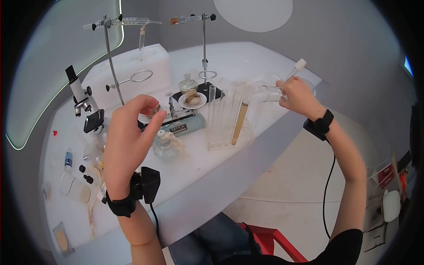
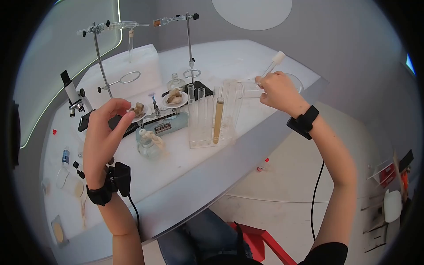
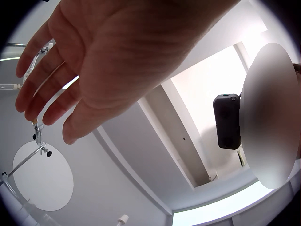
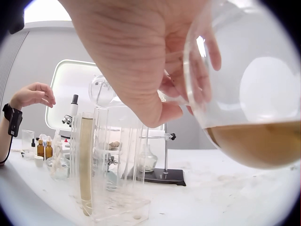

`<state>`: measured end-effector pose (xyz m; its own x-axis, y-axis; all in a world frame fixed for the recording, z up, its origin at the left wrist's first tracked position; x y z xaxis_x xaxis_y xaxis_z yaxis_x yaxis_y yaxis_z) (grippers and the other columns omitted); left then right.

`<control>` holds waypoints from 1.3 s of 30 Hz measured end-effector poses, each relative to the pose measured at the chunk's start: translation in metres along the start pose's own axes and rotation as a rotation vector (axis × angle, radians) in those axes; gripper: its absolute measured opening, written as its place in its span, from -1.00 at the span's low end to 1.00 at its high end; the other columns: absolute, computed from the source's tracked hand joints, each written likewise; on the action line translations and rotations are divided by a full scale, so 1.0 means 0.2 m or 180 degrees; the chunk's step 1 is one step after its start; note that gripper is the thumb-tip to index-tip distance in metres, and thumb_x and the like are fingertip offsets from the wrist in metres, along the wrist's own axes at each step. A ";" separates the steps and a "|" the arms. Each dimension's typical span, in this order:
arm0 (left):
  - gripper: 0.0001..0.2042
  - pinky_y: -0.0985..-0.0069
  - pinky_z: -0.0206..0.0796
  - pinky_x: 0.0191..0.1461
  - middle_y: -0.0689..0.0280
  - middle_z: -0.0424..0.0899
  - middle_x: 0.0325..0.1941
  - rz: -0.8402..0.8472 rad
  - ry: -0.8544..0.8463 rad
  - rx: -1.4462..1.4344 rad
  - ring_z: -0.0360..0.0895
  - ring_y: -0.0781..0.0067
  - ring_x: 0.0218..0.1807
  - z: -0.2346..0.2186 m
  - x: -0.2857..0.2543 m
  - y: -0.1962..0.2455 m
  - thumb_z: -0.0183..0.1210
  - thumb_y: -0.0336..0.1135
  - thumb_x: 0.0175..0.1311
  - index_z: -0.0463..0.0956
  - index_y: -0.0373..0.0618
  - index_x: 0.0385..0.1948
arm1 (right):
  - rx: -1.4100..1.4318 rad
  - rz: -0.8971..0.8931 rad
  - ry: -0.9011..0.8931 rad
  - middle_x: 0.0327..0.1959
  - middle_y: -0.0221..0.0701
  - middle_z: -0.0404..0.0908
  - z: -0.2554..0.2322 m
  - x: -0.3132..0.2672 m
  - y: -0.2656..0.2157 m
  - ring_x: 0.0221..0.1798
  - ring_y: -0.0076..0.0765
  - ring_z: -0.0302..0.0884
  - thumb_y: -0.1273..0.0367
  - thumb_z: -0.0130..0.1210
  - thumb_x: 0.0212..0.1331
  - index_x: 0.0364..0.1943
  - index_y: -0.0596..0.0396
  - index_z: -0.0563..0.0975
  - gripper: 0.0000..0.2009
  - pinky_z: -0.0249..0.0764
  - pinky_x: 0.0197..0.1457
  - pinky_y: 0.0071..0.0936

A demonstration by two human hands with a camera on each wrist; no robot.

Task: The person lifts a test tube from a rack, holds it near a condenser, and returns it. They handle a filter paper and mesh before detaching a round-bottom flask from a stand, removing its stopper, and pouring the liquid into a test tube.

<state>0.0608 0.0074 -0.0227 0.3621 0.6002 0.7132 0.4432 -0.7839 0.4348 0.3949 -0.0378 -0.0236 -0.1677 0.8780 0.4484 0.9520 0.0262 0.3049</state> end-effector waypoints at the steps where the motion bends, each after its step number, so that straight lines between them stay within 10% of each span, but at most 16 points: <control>1: -0.78 0.53 0.29 -0.45 0.16 0.55 -0.46 0.0010 0.0007 0.0028 0.50 0.34 -0.35 0.00 0.00 0.00 0.14 -0.31 0.05 0.43 -0.31 -0.40 | 0.0009 -0.0004 0.0006 -0.56 -0.32 0.54 0.01 0.00 0.00 -0.43 -0.22 0.47 0.51 0.04 -0.33 -0.44 0.16 0.47 -0.78 0.32 -0.10 -0.44; 30: -0.78 0.54 0.25 -0.40 0.19 0.56 -0.47 -0.0096 -0.0122 0.0062 0.51 0.39 -0.36 0.01 -0.01 -0.01 0.14 -0.31 0.05 0.45 -0.30 -0.40 | -0.0349 -0.0307 0.0085 -0.63 -0.32 0.47 0.02 -0.01 0.04 -0.44 -0.27 0.44 0.53 0.09 -0.33 -0.38 0.14 0.50 -0.73 0.32 -0.10 -0.44; 32: -0.81 0.54 0.27 -0.08 0.20 0.56 -0.41 -0.0376 -0.0350 0.0005 0.48 0.45 -0.30 0.01 -0.01 -0.01 0.08 -0.37 0.10 0.43 -0.35 -0.37 | -0.0365 -0.0329 0.0125 -0.63 -0.32 0.47 0.02 -0.01 0.03 -0.44 -0.28 0.44 0.53 0.09 -0.33 -0.38 0.14 0.50 -0.73 0.32 -0.10 -0.44; 39: -0.78 0.55 0.29 -0.30 0.16 0.57 -0.45 -0.0133 -0.0174 0.0010 0.52 0.40 -0.35 0.00 -0.02 -0.03 0.13 -0.33 0.07 0.44 -0.34 -0.40 | -0.0503 -0.0315 0.0099 -0.62 -0.32 0.48 0.01 -0.01 0.02 -0.41 -0.30 0.45 0.54 0.10 -0.33 -0.37 0.13 0.51 -0.73 0.31 -0.07 -0.44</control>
<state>0.0576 0.0102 -0.0278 0.3873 0.6403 0.6634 0.4613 -0.7576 0.4618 0.3993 -0.0382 -0.0238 -0.2688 0.8595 0.4347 0.8788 0.0342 0.4759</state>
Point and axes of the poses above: each hand's wrist, its own x-axis towards the middle knuckle, its own z-axis out of the palm, y = z × x, the point moved 5 cm from there along x, towards the middle knuckle
